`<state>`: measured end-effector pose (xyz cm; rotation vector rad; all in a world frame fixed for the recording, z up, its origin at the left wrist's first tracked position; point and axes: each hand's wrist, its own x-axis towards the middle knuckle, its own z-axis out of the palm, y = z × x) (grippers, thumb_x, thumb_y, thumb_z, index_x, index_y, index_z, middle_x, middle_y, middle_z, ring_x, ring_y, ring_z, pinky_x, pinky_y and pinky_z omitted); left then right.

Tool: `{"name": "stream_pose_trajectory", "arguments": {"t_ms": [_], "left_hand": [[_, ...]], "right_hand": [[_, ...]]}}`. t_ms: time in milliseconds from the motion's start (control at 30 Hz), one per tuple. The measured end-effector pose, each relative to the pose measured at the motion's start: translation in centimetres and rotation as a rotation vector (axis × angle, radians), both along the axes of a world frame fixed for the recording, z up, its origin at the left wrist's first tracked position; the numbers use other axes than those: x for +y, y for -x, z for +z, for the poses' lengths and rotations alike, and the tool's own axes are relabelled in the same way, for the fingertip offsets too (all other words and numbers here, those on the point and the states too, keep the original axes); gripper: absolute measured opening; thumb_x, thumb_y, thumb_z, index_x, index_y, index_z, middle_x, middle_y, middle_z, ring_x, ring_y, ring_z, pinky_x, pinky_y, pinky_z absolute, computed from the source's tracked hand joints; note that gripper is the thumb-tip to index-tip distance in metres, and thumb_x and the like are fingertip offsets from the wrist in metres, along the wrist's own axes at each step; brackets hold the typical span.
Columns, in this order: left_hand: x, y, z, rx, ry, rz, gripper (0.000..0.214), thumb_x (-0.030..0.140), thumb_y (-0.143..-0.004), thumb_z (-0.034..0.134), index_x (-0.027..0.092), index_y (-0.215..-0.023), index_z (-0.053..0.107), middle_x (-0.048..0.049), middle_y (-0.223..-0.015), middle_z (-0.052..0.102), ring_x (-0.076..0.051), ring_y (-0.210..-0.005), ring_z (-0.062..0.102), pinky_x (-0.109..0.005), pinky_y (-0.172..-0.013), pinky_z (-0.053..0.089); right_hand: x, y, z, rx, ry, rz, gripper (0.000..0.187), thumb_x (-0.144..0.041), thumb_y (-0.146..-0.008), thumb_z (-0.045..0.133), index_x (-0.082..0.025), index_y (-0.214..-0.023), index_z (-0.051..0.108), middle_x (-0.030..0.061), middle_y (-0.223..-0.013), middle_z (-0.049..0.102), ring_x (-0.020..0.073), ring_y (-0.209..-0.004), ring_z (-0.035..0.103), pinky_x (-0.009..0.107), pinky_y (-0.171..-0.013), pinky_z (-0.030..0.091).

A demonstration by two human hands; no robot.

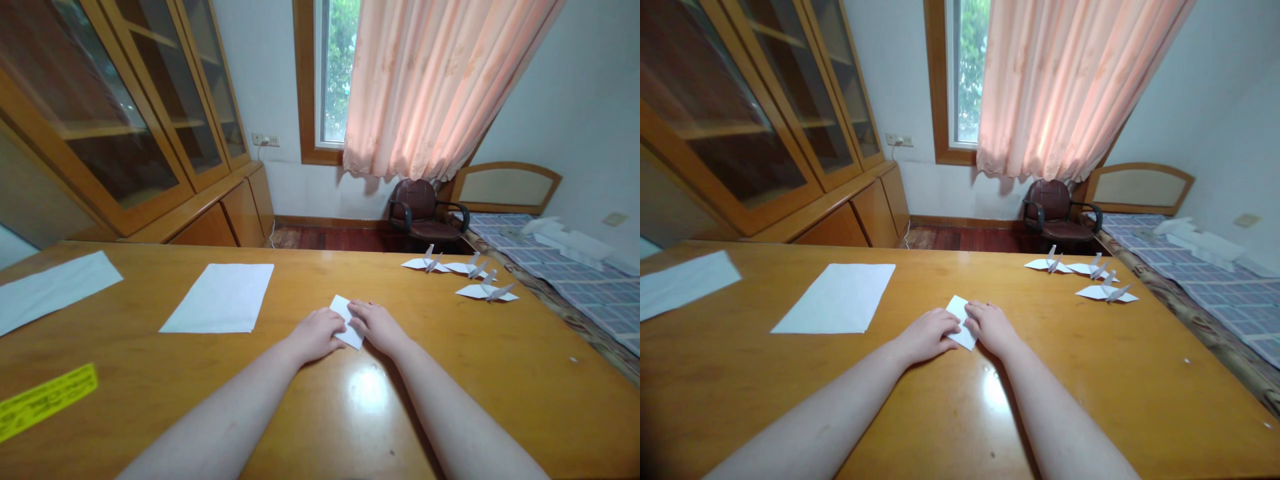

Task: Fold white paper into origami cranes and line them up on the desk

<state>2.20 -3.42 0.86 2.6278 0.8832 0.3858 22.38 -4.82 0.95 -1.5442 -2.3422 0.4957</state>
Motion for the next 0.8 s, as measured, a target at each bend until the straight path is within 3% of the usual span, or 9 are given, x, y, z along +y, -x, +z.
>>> {"name": "stream_pose_trajectory", "arguments": {"t_ms": [500, 800], "left_hand": [[0.31, 0.27, 0.17, -0.060, 0.103, 0.029, 0.015, 0.032, -0.080, 0.062, 0.021, -0.089, 0.068, -0.0035, -0.098, 0.068, -0.020, -0.095, 0.057, -0.031, -0.086, 0.041], [0.73, 0.02, -0.37, -0.017, 0.051, -0.009, 0.022, 0.033, -0.089, 0.049, 0.020, -0.085, 0.067, -0.0040, -0.093, 0.069, -0.017, -0.088, 0.059, -0.028, -0.083, 0.042]], "right_hand": [[0.02, -0.04, -0.20, 0.028, 0.005, -0.008, 0.036, -0.035, -0.092, 0.042, -0.023, -0.123, 0.057, 0.0083, -0.132, 0.053, 0.0224, -0.122, 0.048, 0.043, -0.105, 0.031], [0.09, -0.09, -0.32, 0.070, 0.012, -0.013, 0.036, -0.036, -0.092, 0.040, -0.024, -0.120, 0.059, 0.0078, -0.129, 0.056, 0.0227, -0.121, 0.049, 0.043, -0.103, 0.033]]}}
